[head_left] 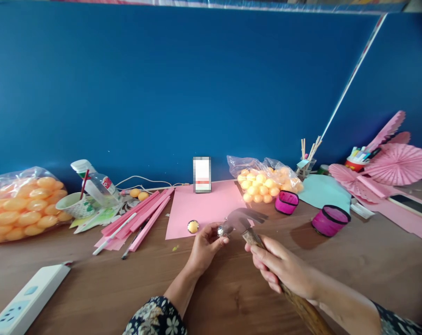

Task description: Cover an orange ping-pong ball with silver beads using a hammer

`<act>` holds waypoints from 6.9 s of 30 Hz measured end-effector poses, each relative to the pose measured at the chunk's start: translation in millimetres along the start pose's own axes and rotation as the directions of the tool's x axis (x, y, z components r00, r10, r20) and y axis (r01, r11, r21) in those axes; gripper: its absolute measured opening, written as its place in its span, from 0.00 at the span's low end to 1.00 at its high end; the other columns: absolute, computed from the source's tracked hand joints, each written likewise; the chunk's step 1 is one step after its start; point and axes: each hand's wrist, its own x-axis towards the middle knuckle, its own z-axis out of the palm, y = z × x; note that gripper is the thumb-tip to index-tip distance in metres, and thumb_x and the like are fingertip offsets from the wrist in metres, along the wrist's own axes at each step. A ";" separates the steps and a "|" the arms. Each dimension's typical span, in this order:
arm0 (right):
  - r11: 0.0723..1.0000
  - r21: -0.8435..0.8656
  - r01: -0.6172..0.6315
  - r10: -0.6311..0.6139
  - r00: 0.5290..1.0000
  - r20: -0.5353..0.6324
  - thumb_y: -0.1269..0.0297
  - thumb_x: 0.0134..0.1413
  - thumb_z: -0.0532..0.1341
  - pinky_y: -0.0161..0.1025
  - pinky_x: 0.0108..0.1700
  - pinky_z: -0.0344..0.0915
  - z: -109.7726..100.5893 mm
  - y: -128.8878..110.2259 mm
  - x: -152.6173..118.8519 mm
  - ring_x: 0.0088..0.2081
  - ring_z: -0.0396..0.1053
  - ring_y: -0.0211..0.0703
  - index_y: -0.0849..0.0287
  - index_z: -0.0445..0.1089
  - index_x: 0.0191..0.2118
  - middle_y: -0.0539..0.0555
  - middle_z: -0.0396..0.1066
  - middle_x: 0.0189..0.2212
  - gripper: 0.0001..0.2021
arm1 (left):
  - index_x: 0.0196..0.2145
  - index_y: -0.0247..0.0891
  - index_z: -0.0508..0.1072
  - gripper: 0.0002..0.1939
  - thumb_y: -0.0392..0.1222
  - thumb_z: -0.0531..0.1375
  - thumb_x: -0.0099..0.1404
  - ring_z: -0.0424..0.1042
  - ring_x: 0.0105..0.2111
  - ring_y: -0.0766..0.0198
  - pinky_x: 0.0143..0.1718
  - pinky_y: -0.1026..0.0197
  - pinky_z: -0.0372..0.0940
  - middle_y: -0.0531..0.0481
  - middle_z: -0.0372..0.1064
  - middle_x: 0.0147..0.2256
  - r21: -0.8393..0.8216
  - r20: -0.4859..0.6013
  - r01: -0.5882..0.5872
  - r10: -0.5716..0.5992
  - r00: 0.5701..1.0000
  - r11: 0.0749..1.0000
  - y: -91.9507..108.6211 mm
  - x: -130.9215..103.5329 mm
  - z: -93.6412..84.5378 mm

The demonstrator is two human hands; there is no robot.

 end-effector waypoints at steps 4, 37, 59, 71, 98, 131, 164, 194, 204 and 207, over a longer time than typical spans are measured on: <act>1.000 0.013 0.019 -0.019 1.000 -0.017 0.46 0.52 0.53 0.27 0.17 0.53 -1.0 -3.3 -1.5 0.17 0.50 0.26 0.57 0.56 0.36 0.43 0.54 0.22 0.18 | 0.41 0.37 0.69 0.19 0.38 0.65 0.49 0.71 0.39 0.59 0.39 0.60 0.64 0.46 0.72 0.39 -0.004 -0.041 0.031 -0.031 0.999 1.000 2.4 -0.6 0.5; 0.996 0.074 0.052 -0.049 0.998 -0.042 0.47 0.52 0.53 0.27 0.16 0.52 0.2 2.1 2.3 0.16 0.50 0.27 0.57 0.57 0.37 0.43 0.54 0.22 0.17 | 0.43 0.38 0.71 0.20 0.39 0.65 0.50 0.69 0.45 0.56 0.47 0.55 0.62 0.44 0.71 0.44 -0.062 -0.049 0.034 -0.038 0.998 0.997 3.0 -1.5 -0.2; 0.997 0.053 0.060 -0.060 0.998 -0.002 0.49 0.55 0.51 0.28 0.16 0.53 2.7 3.9 7.3 0.17 0.50 0.26 0.57 0.55 0.36 0.43 0.53 0.22 0.15 | 0.41 0.38 0.70 0.22 0.36 0.67 0.46 0.71 0.41 0.59 0.42 0.60 0.65 0.46 0.73 0.40 -0.110 -0.055 0.075 -0.081 0.995 0.991 0.8 -2.2 2.3; 0.996 0.040 0.083 -0.083 0.997 -0.007 0.50 0.57 0.50 0.27 0.17 0.53 1.6 5.2 11.2 0.17 0.51 0.26 0.56 0.53 0.33 0.43 0.54 0.23 0.14 | 0.41 0.37 0.70 0.18 0.37 0.65 0.50 0.69 0.42 0.59 0.44 0.58 0.62 0.45 0.72 0.41 -0.107 -0.085 0.071 -0.080 0.993 0.992 -3.6 0.1 -0.9; 0.993 0.082 0.088 -0.085 0.996 -0.039 0.51 0.57 0.50 0.28 0.17 0.53 0.8 1.1 7.4 0.17 0.50 0.26 0.56 0.51 0.31 0.43 0.53 0.22 0.14 | 0.44 0.39 0.65 0.18 0.40 0.62 0.55 0.73 0.32 0.63 0.33 0.62 0.67 0.47 0.70 0.37 -0.248 -0.063 0.164 -0.185 0.981 0.955 -0.5 -4.0 -0.6; 0.993 0.083 0.084 -0.082 0.996 -0.017 0.48 0.54 0.52 0.26 0.15 0.52 6.3 9.9 10.7 0.16 0.50 0.26 0.56 0.57 0.37 0.42 0.53 0.21 0.16 | 0.43 0.36 0.70 0.21 0.36 0.65 0.49 0.66 0.25 0.70 0.27 0.66 0.63 0.50 0.70 0.29 -0.194 0.031 0.124 -0.120 0.992 0.973 -2.6 -2.9 0.4; 0.991 0.098 0.095 -0.092 0.995 -0.034 0.47 0.53 0.53 0.28 0.17 0.53 3.1 3.8 -1.5 0.17 0.51 0.27 0.56 0.54 0.31 0.43 0.54 0.22 0.17 | 0.38 0.33 0.71 0.16 0.47 0.61 0.55 0.72 0.27 0.70 0.30 0.69 0.67 0.44 0.73 0.33 -0.375 -0.021 0.266 -0.295 0.955 0.888 3.6 -1.1 -0.9; 0.244 -0.966 -0.085 -0.526 0.825 -0.206 0.61 0.57 0.50 0.39 0.34 0.59 -85.8 58.0 16.8 0.33 0.66 0.46 0.57 0.58 0.32 0.53 0.66 0.30 0.06 | 0.33 0.29 0.72 0.16 0.47 0.55 0.61 0.71 0.23 0.70 0.24 0.70 0.69 0.42 0.73 0.30 -0.424 -0.024 0.310 -0.353 0.935 0.851 1.8 0.9 -1.9; 0.100 -0.980 -0.173 -0.577 0.792 -0.199 0.61 0.56 0.51 0.40 0.37 0.59 -105.9 76.8 33.9 0.35 0.65 0.47 0.58 0.62 0.33 0.55 0.65 0.31 0.07 | 0.34 0.29 0.72 0.15 0.47 0.55 0.61 0.71 0.23 0.70 0.24 0.70 0.68 0.43 0.73 0.29 -0.434 -0.022 0.315 -0.360 0.933 0.844 1.9 1.8 -2.8; 0.087 -0.980 -0.179 -0.571 0.797 -0.196 0.61 0.57 0.51 0.40 0.37 0.59 -109.9 79.6 33.1 0.35 0.64 0.47 0.58 0.62 0.34 0.55 0.64 0.31 0.07 | 0.34 0.30 0.72 0.15 0.47 0.55 0.61 0.71 0.24 0.70 0.24 0.70 0.68 0.43 0.73 0.30 -0.432 -0.025 0.313 -0.359 0.933 0.846 2.1 1.8 -2.9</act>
